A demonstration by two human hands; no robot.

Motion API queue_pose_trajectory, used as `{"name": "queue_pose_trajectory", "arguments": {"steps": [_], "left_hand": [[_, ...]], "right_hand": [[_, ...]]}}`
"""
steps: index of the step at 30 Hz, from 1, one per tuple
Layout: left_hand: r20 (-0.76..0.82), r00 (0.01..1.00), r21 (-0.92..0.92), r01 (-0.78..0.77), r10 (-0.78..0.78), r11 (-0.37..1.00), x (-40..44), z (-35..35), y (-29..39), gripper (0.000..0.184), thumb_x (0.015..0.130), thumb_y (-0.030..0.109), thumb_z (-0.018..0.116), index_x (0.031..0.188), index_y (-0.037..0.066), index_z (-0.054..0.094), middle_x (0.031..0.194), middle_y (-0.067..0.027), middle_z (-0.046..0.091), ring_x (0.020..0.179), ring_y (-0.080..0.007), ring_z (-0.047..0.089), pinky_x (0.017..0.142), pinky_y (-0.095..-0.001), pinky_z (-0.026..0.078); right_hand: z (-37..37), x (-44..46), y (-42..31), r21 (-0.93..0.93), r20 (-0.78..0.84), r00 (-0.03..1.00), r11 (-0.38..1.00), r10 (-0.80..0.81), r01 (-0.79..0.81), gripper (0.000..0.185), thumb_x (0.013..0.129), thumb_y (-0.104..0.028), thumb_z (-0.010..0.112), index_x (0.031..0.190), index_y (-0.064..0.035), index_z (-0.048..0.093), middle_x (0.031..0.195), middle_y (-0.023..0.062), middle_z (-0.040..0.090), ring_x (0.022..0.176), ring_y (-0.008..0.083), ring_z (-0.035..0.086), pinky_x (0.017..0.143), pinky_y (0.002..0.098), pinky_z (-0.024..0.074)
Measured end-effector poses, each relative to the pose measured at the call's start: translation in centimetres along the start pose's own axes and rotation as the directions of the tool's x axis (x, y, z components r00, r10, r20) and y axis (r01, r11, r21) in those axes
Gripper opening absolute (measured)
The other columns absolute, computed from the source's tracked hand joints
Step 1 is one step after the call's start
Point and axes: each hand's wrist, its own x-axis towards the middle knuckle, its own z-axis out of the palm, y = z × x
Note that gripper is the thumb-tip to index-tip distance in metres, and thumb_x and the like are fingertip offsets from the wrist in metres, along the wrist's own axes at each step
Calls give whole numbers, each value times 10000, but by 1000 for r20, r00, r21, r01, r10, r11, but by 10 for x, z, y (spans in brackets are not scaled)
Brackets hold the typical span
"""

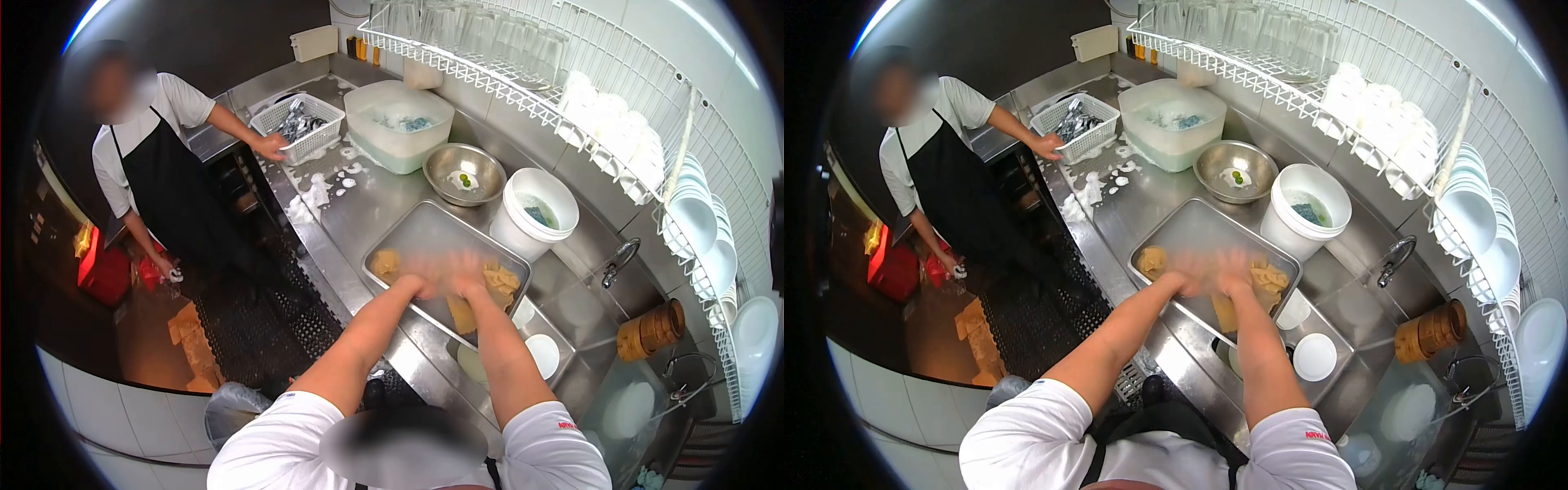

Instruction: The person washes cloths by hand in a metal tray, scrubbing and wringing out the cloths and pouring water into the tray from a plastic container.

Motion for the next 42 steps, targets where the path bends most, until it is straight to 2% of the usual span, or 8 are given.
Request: {"name": "queue_pose_trajectory", "arguments": {"steps": [9,12,15,18,21,27,36,42], "left_hand": [[24,999,-68,45,-43,997,6,4,-1,868,826,363,559,1548,190,109,1606,-165,-5,1476,-364,-23,1190,-483,55],[-223,974,11,31,-28,999,4,15,-1,713,867,484,531,1478,172,338,1534,-169,281,1418,-356,255,1146,-474,235],[-332,943,13,31,-25,999,4,23,-1,718,863,502,536,1470,164,354,1521,-176,307,1409,-357,273,1142,-466,245],[-203,979,34,-4,11,999,12,21,-5,731,855,520,543,1462,154,368,1506,-185,333,1400,-360,292,1139,-458,253],[8,999,-95,31,-31,995,17,14,-6,838,855,433,537,1547,238,105,1610,-138,-2,1479,-350,19,1193,-478,76],[-49,997,-59,57,-60,997,7,12,-3,886,810,401,594,1544,234,128,1607,-149,14,1477,-357,7,1193,-475,77],[-332,935,-159,-188,127,969,84,93,-25,347,700,203,612,1022,137,722,1173,-116,658,1094,-311,576,961,-407,434],[-201,977,-52,-77,65,996,34,36,-9,345,684,185,610,1006,123,718,1151,-117,662,1081,-301,583,951,-397,441]], "right_hand": [[-7,-1,-4,1,38,999,1000,21,-21,730,853,-424,586,1486,-203,298,1552,182,196,1443,382,137,1185,456,140],[-15,-9,-8,10,-2,1000,1000,16,-16,746,841,-444,594,1484,-202,302,1546,183,208,1441,382,145,1184,455,142],[-18,-13,-9,41,-6,999,999,32,-32,768,827,-460,608,1482,-197,305,1540,184,217,1440,382,147,1185,454,141],[-4,-5,-2,-51,-10,1000,999,6,-6,767,829,-457,607,1483,-195,303,1545,184,209,1440,382,148,1185,456,139],[0,-4,-2,15,-56,998,1000,-3,4,715,848,-431,557,1481,-203,314,1525,194,245,1430,392,164,1175,524,87],[-9,-11,-7,-34,-49,999,999,-1,-1,664,880,-379,549,1474,-178,328,1544,172,236,1432,380,175,1180,458,165],[-26,-18,-18,76,-33,999,997,14,-12,582,909,-343,500,1443,-148,376,1521,158,293,1424,330,227,1169,440,202],[-12,-8,-11,1,-72,997,1000,-22,22,585,913,-359,497,1446,-150,374,1540,174,256,1428,348,214,1174,444,188]]}}
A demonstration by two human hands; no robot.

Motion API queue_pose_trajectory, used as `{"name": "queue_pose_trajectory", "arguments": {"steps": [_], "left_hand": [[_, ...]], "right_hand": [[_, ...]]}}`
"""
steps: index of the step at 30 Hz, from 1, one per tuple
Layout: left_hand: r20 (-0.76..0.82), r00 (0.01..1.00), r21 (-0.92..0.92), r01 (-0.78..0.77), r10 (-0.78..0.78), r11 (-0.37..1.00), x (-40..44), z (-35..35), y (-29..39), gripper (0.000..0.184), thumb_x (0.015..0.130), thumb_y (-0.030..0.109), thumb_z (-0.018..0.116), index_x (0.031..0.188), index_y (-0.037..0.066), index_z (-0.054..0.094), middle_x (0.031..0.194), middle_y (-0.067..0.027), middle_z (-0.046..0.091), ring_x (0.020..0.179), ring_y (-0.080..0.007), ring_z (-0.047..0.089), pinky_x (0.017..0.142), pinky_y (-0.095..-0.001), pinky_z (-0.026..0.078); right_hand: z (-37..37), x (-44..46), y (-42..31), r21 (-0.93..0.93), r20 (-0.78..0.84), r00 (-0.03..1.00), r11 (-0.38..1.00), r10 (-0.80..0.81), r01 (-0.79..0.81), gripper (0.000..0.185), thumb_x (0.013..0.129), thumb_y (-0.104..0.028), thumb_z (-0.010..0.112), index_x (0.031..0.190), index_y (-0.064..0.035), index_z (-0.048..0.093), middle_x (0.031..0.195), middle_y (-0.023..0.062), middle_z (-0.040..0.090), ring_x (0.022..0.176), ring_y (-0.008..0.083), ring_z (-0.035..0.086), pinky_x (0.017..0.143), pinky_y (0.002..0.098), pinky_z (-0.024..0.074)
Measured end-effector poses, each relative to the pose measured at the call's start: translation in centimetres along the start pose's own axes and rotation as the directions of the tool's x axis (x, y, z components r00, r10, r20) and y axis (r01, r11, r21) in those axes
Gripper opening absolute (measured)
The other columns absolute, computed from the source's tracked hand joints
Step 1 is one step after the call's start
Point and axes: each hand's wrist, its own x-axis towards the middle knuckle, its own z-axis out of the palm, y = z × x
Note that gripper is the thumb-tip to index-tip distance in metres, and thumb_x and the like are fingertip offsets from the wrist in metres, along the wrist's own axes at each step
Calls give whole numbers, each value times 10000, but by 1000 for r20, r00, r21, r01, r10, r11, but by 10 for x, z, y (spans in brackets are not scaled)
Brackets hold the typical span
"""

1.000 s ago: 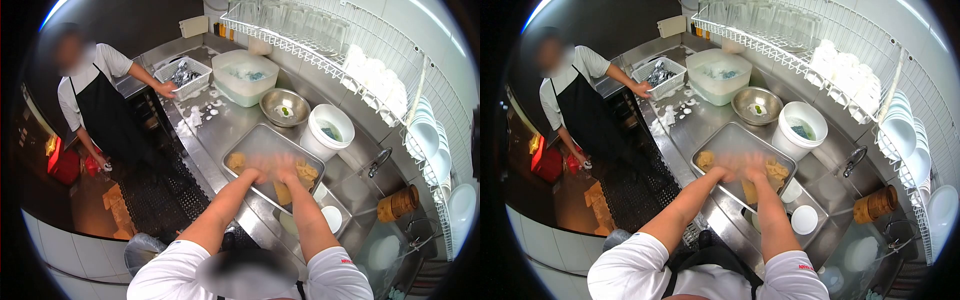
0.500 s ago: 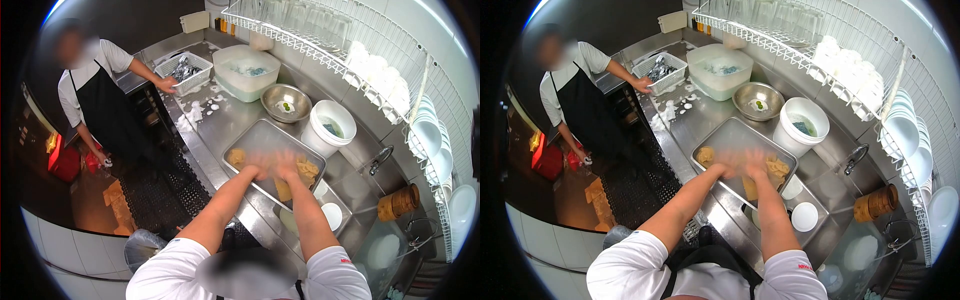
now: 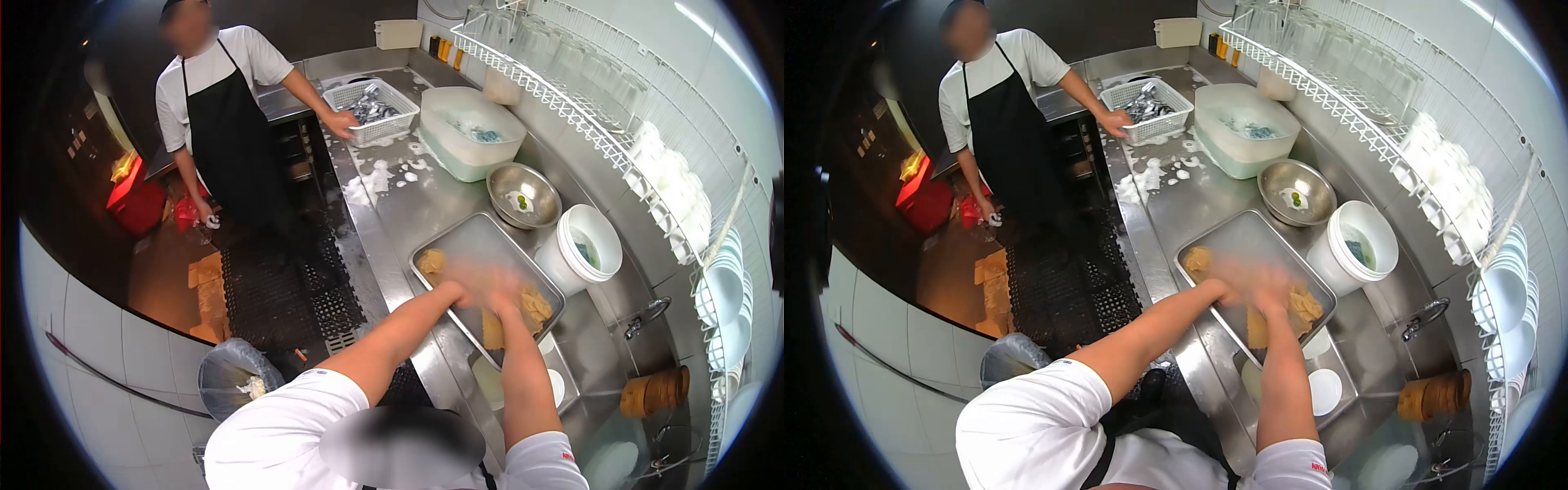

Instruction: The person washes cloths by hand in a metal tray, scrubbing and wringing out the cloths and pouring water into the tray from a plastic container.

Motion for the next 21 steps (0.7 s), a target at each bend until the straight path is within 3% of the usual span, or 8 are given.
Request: {"name": "queue_pose_trajectory", "arguments": {"steps": [3,6,9,12,15,18,21], "left_hand": [[26,999,42,-22,20,999,27,34,-16,475,668,253,678,1133,156,677,1217,-104,628,1168,-282,538,1000,-384,408],[90,994,14,53,-54,999,13,8,-8,552,640,262,692,1182,168,649,1249,-117,603,1210,-291,509,1031,-399,386],[5,999,10,47,-47,999,-12,-16,2,683,620,260,701,1284,171,568,1351,-135,522,1290,-313,432,1077,-416,343],[55,995,17,85,-86,996,-32,-42,13,799,632,267,700,1387,167,457,1450,-158,399,1362,-327,339,1117,-425,291],[-4,995,13,96,-96,995,-37,-40,16,891,646,284,707,1459,170,364,1522,-166,286,1426,-335,226,1156,-432,222],[-25,989,-42,142,-143,989,-38,-44,16,745,682,287,706,1380,171,472,1463,-145,395,1393,-318,308,1131,-428,282],[-54,987,-16,152,-152,988,-43,-48,19,748,689,287,703,1389,178,461,1467,-146,390,1394,-319,306,1133,-430,278]], "right_hand": [[0,-2,0,59,7,1000,998,2,-2,666,888,-410,530,1471,-152,339,1562,207,197,1437,394,177,1183,471,147],[25,11,18,17,4,1000,1000,7,-7,654,891,-413,518,1463,-144,349,1563,225,176,1441,405,155,1186,471,130],[17,7,14,-42,36,999,999,11,-10,582,936,-340,453,1476,-156,334,1560,240,176,1448,408,136,1190,469,116],[20,10,14,-30,41,999,999,20,-19,586,940,-342,441,1485,-164,322,1561,241,170,1447,411,138,1190,475,108],[22,11,16,-51,21,1000,999,0,1,593,936,-345,444,1488,-171,318,1559,240,177,1446,415,136,1188,481,108],[20,12,15,-46,11,1000,999,-6,7,635,915,-378,479,1493,-175,313,1556,238,187,1445,416,134,1187,482,111],[20,10,14,7,19,1000,1000,13,-13,681,886,-411,527,1491,-175,319,1552,238,198,1442,415,141,1186,480,116]]}}
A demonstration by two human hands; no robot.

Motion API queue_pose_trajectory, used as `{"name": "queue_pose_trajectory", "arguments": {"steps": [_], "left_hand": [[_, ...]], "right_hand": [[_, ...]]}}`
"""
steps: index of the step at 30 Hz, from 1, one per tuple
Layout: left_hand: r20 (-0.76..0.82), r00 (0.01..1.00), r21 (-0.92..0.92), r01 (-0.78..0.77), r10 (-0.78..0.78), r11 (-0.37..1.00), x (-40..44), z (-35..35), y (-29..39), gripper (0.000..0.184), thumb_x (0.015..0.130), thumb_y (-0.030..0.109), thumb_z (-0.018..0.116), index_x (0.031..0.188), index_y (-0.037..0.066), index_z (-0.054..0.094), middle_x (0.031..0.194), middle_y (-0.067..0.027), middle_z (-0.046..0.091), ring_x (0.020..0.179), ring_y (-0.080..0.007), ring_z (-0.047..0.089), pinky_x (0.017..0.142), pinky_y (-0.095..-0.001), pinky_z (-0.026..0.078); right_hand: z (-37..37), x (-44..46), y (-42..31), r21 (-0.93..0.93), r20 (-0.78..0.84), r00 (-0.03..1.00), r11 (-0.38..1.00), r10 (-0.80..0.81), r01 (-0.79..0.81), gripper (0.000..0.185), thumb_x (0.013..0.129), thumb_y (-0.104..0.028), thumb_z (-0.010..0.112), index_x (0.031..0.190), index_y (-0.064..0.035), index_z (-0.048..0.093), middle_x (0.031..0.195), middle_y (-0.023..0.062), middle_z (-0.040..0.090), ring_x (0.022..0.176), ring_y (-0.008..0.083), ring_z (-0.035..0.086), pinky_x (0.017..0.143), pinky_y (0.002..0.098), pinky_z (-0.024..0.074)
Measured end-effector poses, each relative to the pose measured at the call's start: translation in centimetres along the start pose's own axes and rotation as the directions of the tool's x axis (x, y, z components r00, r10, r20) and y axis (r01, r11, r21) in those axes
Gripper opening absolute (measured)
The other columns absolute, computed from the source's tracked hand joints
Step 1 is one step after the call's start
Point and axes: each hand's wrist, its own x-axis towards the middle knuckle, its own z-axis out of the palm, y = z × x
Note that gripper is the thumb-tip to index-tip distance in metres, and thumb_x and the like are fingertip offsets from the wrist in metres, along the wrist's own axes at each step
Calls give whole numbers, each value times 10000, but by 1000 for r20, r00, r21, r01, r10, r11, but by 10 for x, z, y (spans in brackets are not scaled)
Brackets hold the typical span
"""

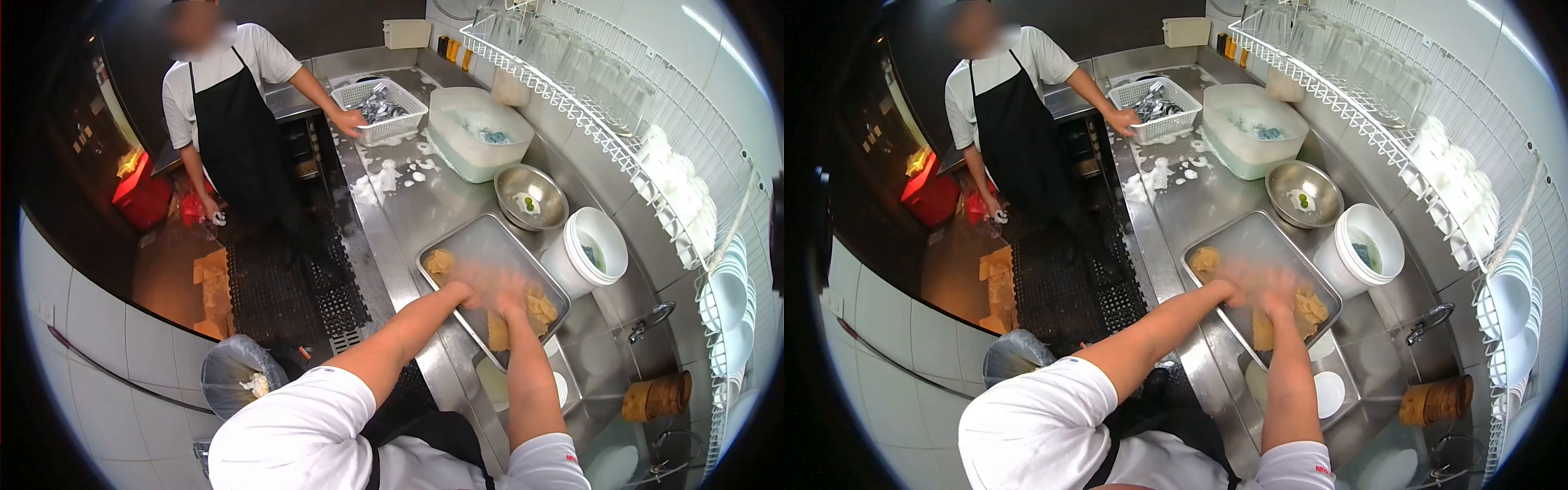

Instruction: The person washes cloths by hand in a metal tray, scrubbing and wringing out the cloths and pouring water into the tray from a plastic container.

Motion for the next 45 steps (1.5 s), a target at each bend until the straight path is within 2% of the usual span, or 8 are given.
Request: {"name": "queue_pose_trajectory", "arguments": {"steps": [6,9,12,30,36,39,42,45], "left_hand": [[72,997,5,-34,33,999,24,31,-8,913,673,302,693,1493,189,307,1564,-148,214,1455,-336,149,1177,-440,167],[196,979,-77,-41,55,996,30,25,-11,858,635,282,709,1431,184,403,1495,-147,334,1409,-322,261,1147,-426,241],[22,1000,-28,-22,23,999,18,24,-7,820,598,254,721,1374,175,466,1427,-144,409,1362,-311,335,1117,-416,292],[121,993,-22,15,-12,1000,17,20,-8,933,617,245,708,1474,195,342,1525,-162,273,1431,-333,210,1158,-430,213],[200,979,64,-48,34,997,21,10,-7,824,593,257,718,1383,191,490,1461,-135,394,1404,-320,267,1144,-426,239],[13,998,42,-59,58,997,27,25,-9,532,615,234,742,1139,175,671,1289,-117,574,1258,-287,480,1058,-390,383],[313,947,-4,-69,67,998,34,19,-13,758,658,300,701,1380,185,498,1453,-110,428,1399,-304,291,1149,-400,238],[163,985,26,-65,60,998,49,50,-17,796,677,311,698,1422,184,445,1486,-130,379,1418,-312,259,1162,-402,215]], "right_hand": [[3,0,6,12,-6,1000,1000,-4,4,707,868,-428,562,1483,-169,329,1557,234,186,1445,408,140,1188,472,115],[5,-1,7,-36,12,1000,999,-16,17,709,868,-425,565,1484,-170,324,1560,230,178,1448,403,133,1190,467,111],[5,1,6,-28,-20,1000,999,-17,16,709,868,-422,569,1484,-172,323,1560,224,185,1446,402,141,1190,467,116],[0,-4,1,-10,-29,999,999,-35,35,716,828,-364,611,1460,-157,345,1531,240,232,1423,417,182,1174,487,167],[-14,-6,-9,47,-31,999,998,-38,40,700,844,-390,597,1458,-156,355,1523,231,260,1423,397,206,1173,473,177],[-4,-2,-4,-19,-76,995,998,-61,59,670,867,-381,572,1459,-150,357,1523,229,266,1424,390,211,1173,473,177],[6,3,5,227,-23,1000,974,19,-14,637,884,-362,546,1455,-146,365,1526,235,259,1426,391,206,1177,475,162],[0,-2,1,-28,-34,999,999,-34,33,621,887,-346,532,1453,-148,370,1519,243,265,1421,403,208,1178,479,154]]}}
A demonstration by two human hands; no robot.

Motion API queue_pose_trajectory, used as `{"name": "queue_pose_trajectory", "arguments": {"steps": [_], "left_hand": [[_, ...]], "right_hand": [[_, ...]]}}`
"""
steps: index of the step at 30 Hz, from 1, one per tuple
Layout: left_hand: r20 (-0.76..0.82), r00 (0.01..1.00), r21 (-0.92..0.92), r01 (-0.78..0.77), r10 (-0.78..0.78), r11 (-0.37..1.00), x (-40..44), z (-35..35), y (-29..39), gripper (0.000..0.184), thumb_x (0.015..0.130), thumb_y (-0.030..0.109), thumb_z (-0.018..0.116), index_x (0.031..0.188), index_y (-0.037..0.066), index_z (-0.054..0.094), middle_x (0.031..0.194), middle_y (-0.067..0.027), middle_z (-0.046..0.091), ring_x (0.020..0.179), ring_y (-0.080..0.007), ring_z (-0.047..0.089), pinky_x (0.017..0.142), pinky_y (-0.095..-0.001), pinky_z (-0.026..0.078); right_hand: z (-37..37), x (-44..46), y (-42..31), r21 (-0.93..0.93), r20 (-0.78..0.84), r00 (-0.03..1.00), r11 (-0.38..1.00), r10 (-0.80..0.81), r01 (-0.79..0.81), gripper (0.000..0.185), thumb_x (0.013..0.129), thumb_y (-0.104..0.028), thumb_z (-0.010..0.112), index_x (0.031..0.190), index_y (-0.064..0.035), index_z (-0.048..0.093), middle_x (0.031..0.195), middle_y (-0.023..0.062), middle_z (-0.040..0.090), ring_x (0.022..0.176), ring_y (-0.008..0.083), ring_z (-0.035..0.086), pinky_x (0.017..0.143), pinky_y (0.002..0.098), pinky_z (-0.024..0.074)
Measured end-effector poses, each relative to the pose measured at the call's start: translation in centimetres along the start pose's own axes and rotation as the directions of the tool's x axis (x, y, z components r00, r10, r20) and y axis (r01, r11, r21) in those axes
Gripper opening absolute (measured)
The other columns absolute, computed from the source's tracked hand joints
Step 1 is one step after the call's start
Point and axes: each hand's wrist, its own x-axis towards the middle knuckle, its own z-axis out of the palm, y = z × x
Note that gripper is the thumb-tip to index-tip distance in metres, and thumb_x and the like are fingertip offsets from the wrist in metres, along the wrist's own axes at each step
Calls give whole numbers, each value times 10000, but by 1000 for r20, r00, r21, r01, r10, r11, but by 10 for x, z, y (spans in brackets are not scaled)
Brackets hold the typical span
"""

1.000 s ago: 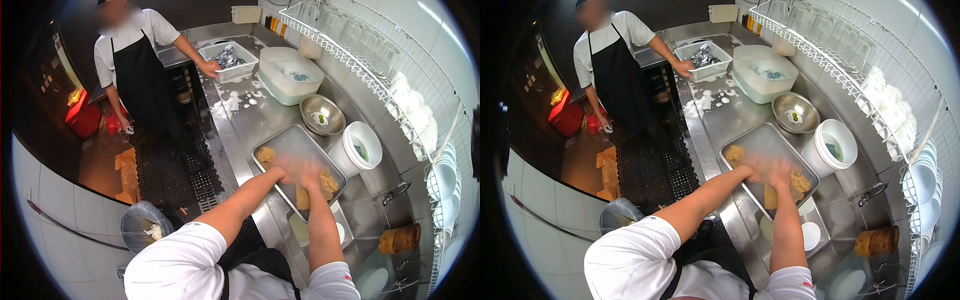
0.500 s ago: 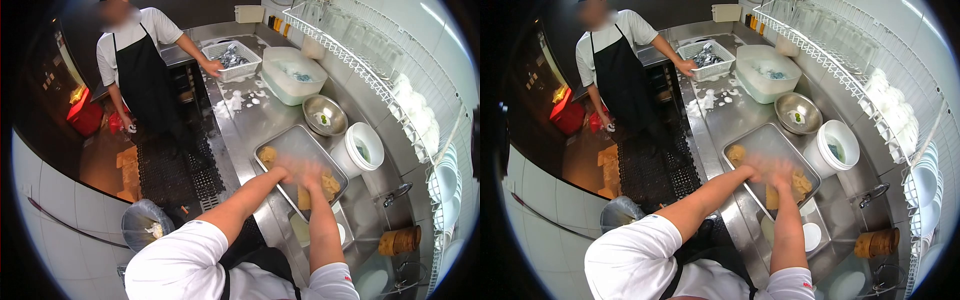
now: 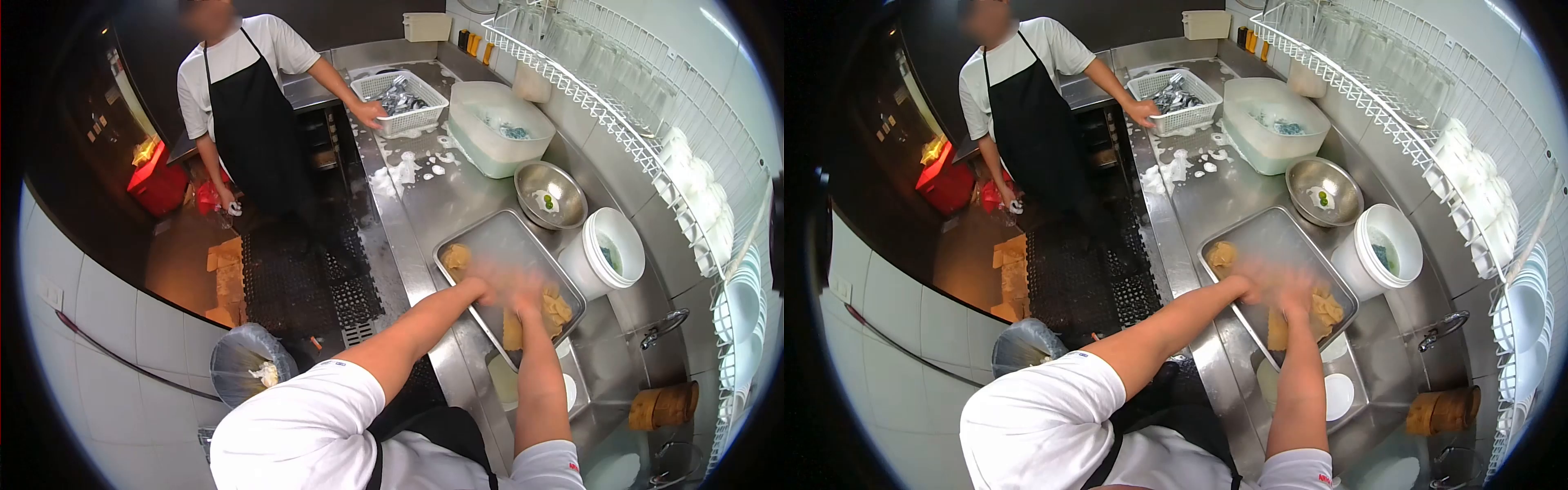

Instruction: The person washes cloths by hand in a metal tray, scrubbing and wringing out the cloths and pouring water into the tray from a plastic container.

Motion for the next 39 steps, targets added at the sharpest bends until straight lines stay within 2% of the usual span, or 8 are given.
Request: {"name": "queue_pose_trajectory", "arguments": {"steps": [9,12,15,20,26,30,34,39], "left_hand": [[-124,992,-61,22,-30,998,-52,-34,14,827,730,312,678,1473,151,350,1559,-159,222,1445,-348,185,1177,-423,180],[-315,948,-97,-68,34,993,-45,-24,12,777,735,326,701,1440,200,401,1498,-145,362,1413,-327,280,1172,-447,205],[-62,994,-183,-99,89,978,-78,-68,19,745,752,350,696,1427,201,417,1493,-143,375,1380,-345,334,1187,-446,161],[-356,911,-213,-295,207,931,-29,-28,29,538,759,287,705,1261,141,578,1282,-169,575,1197,-350,537,1052,-473,380],[-618,785,-598,-508,46,620,-51,-124,51,249,755,9,572,997,24,630,948,-185,686,936,-325,662,826,-388,502],[-544,830,-838,-531,-121,126,-22,-148,51,391,758,-148,424,1084,-7,587,977,-99,663,919,-211,625,801,-334,507],[-522,852,-849,-518,18,-110,-71,-216,71,365,884,-96,318,1202,-22,482,1042,-151,625,901,-264,638,743,-420,559],[-537,841,-771,-458,65,-443,-88,-261,113,269,956,4,401,1211,-29,480,1071,-171,617,931,-295,634,773,-426,564]], "right_hand": [[16,3,9,26,-133,990,998,-47,51,616,828,-274,592,1402,-129,421,1424,254,403,1345,402,344,1119,516,240],[-18,-12,-7,-14,119,993,999,-28,30,665,758,-239,666,1370,-107,443,1317,239,515,1264,352,459,1087,511,282],[-32,-38,-12,207,-49,988,966,-147,154,720,703,-222,711,1366,-114,450,1218,238,582,1203,346,520,1077,480,315],[-49,-33,-13,619,-327,939,727,-105,297,797,694,-85,703,1415,-105,364,1328,183,534,1223,320,515,1007,410,412],[-61,-44,0,725,-397,914,639,81,258,777,667,-79,700,1372,-44,377,1216,193,597,1141,308,570,978,379,439],[-47,-52,13,675,-18,995,735,100,-62,818,694,-84,750,1395,-28,333,1269,167,539,1150,242,533,1007,364,416],[-108,-65,-5,799,-323,937,570,137,192,1275,616,-347,898,1526,-33,62,1493,255,308,1403,331,298,1137,405,265],[-160,-37,-52,760,-642,747,269,170,592,1080,619,-158,886,1465,-52,225,1374,145,478,1245,243,490,1037,362,411]]}}
